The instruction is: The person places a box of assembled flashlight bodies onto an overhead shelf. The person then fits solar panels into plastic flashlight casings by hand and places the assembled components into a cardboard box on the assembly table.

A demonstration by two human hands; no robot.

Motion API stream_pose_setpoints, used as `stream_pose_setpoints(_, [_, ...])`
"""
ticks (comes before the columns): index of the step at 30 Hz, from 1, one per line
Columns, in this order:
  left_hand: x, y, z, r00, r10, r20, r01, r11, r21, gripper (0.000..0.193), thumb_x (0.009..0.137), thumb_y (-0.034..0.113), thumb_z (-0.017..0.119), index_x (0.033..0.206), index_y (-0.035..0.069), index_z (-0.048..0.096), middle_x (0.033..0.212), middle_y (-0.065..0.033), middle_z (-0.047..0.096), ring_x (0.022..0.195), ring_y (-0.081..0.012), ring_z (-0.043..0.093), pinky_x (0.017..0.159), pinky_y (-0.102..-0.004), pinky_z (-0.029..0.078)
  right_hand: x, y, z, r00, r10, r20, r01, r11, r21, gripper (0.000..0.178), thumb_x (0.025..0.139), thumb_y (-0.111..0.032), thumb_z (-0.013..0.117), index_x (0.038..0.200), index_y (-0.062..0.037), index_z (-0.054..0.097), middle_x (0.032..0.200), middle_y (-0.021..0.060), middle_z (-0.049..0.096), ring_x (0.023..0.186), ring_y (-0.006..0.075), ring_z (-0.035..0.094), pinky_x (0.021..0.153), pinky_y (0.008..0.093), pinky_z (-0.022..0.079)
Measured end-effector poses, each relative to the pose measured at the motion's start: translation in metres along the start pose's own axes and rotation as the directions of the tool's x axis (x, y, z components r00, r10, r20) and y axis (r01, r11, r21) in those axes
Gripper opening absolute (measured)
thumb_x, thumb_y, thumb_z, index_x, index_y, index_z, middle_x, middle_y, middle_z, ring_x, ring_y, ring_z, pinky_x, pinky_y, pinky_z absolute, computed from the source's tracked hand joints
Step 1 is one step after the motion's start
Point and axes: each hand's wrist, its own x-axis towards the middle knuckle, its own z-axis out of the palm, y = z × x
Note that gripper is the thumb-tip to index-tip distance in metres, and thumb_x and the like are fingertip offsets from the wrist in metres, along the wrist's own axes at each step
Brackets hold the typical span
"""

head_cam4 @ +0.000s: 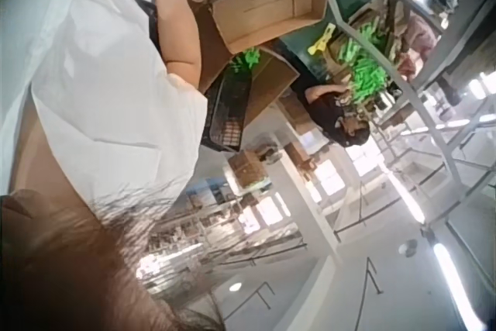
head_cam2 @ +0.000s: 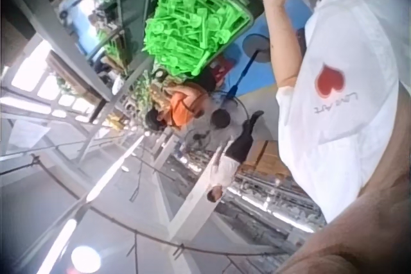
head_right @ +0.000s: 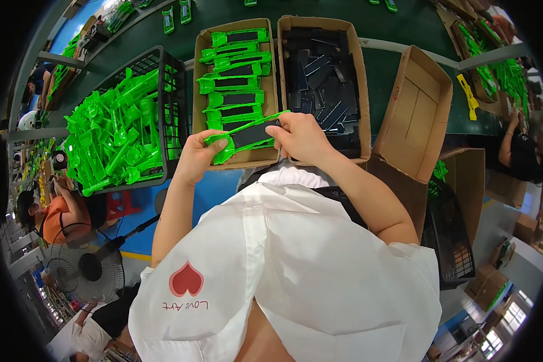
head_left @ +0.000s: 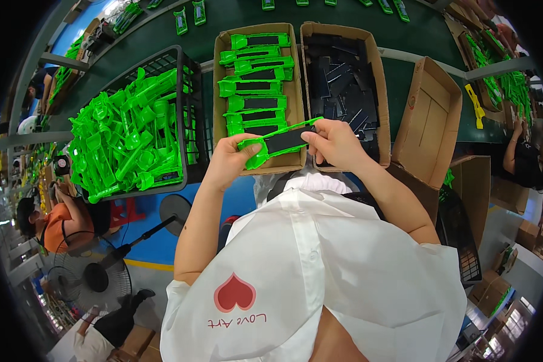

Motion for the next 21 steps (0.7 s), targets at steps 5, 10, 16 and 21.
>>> stream_pose_setpoints(5, [0.001,0.004,0.007,1.0,-0.009,-0.007,0.008,0.998,-0.055,0.017,0.079,0.002,0.055,0.094,-0.003,0.057,0.079,-0.0068,0.06,0.068,-0.011,0.056,0.061,-0.0229,0.047,0.014,0.013,0.008,0.975,-0.175,-0.135,0.068,0.818,-0.571,0.032,0.075,-0.027,0.061,0.065,-0.0015,0.046,0.053,0.0072,0.054,0.044,0.0207,0.053,0.043,0.0303,0.041])
stream_pose_setpoints(10, [0.007,-0.006,0.006,1.0,0.015,-0.022,-0.017,0.996,-0.084,0.016,0.079,0.001,0.055,0.094,-0.003,0.058,0.079,-0.0064,0.06,0.069,-0.0117,0.057,0.061,-0.0234,0.048,0.01,0.007,0.01,0.917,-0.27,-0.293,0.018,0.763,-0.646,0.044,0.066,-0.04,0.066,0.074,-0.0034,0.045,0.053,0.0083,0.051,0.05,0.0272,0.055,0.046,0.0359,0.042])
stream_pose_setpoints(16, [0.005,-0.012,0.001,0.999,0.045,0.028,-0.043,0.997,-0.058,0.015,0.079,0.0,0.054,0.094,-0.001,0.058,0.079,-0.0039,0.059,0.07,-0.0102,0.056,0.061,-0.023,0.047,0.022,0.024,-0.006,0.989,0.14,0.038,-0.138,0.989,-0.047,0.037,0.069,-0.034,0.067,0.074,-0.0022,0.048,0.054,0.0068,0.054,0.041,0.015,0.051,0.043,0.0273,0.04])
stream_pose_setpoints(21, [0.003,0.0,0.023,0.945,0.282,0.165,-0.277,0.425,0.862,0.025,0.072,0.022,0.062,0.08,-0.001,0.055,0.077,-0.018,0.056,0.072,-0.0322,0.056,0.062,-0.0381,0.046,0.021,0.044,0.008,0.986,-0.069,-0.153,0.023,0.958,-0.285,0.031,0.07,-0.029,0.067,0.068,-0.0016,0.051,0.051,0.0067,0.053,0.038,0.011,0.047,0.041,0.0259,0.037])
